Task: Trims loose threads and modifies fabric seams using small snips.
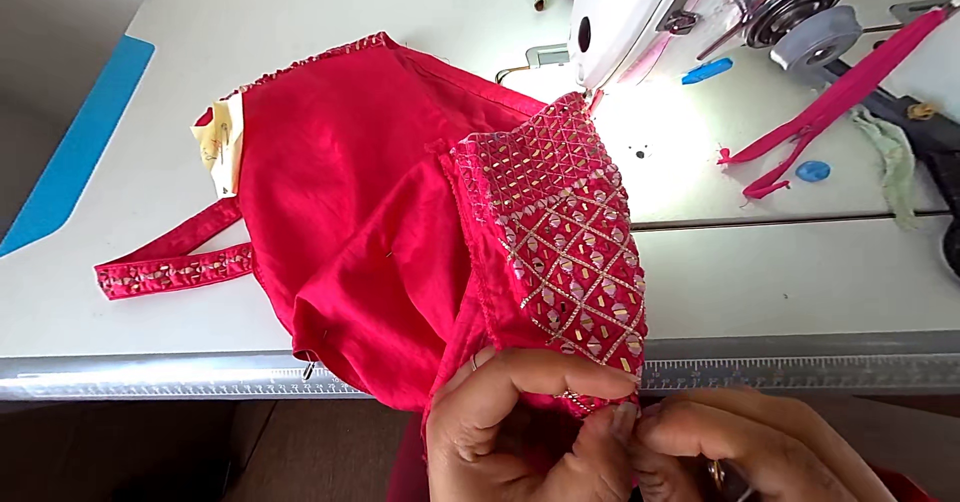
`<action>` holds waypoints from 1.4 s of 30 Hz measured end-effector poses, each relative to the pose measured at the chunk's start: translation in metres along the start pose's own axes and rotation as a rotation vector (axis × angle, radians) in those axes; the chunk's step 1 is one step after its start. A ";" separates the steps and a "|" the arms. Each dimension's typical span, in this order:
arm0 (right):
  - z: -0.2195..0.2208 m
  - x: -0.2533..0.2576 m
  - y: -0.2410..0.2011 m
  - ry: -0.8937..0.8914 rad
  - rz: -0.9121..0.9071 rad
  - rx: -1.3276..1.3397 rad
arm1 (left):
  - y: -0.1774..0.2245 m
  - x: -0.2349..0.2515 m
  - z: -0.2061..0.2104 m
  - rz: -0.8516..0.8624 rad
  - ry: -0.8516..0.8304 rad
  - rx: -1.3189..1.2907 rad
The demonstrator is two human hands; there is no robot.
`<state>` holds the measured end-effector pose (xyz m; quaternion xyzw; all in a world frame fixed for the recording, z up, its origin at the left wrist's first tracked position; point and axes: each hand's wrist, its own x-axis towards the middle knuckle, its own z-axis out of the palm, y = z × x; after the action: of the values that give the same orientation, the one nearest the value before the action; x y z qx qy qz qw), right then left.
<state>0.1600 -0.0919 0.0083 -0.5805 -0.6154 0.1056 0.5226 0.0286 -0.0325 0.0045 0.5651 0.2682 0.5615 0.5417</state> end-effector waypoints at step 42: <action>0.000 0.001 0.017 0.091 -0.309 -0.180 | 0.015 0.014 0.001 -0.217 0.014 0.002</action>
<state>0.1705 -0.0862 -0.0036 -0.5274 -0.6800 -0.0578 0.5060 0.0279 -0.0244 0.0235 0.5294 0.3322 0.5031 0.5969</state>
